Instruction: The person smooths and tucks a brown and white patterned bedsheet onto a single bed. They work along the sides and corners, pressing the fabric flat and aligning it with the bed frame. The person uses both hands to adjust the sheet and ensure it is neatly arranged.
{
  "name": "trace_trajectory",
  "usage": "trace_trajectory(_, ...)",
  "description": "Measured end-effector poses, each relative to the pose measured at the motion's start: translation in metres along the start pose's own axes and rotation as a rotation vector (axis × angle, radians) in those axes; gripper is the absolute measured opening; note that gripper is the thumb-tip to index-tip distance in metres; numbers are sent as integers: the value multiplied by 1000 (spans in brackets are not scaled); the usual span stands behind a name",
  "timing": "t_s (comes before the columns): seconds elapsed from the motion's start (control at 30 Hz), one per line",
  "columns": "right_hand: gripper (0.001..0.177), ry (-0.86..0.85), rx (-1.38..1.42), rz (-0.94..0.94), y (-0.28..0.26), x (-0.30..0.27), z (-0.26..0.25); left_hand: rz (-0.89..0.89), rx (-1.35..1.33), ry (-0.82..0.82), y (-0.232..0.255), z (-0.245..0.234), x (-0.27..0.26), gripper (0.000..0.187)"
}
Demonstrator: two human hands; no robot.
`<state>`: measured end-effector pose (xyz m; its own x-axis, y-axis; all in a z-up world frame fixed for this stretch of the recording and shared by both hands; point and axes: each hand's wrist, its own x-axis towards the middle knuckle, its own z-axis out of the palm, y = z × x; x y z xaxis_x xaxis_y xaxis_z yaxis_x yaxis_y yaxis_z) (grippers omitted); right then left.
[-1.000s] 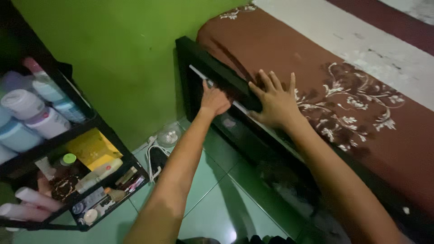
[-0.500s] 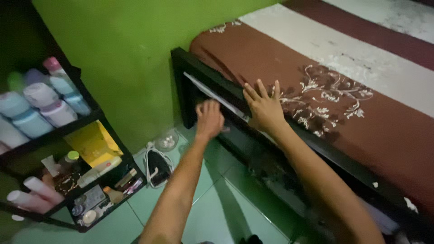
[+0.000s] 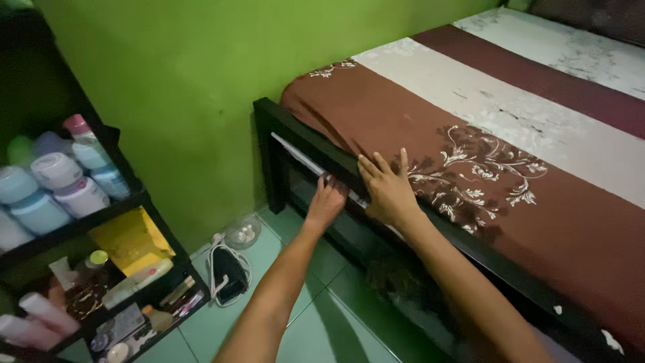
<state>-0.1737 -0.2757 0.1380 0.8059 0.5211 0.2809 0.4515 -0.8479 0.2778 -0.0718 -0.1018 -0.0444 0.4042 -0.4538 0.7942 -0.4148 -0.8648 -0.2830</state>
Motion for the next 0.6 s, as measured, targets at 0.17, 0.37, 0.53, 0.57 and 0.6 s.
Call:
trace_trajectory(0.17, 104, -3, 3, -30, 3, -1, 2, -123, -450, -353, -17, -10, 29, 39)
trace_trajectory(0.37, 102, -2, 31, -31, 5, 2, -6, -71, -457, -689, -28, -35, 57, 44)
trace_trajectory(0.53, 97, 69, 49, -45, 4, -3, 1, -2, -266, -531, -28, -57, 20, 38)
trace_trajectory(0.57, 96, 73, 60, -45, 4, -4, 1, -36, -236, -408, -25, -59, 14, 46)
trace_trajectory(0.6, 95, 76, 71, -46, 4, -5, 2, -69, -207, -284, -22, -60, 10, 53)
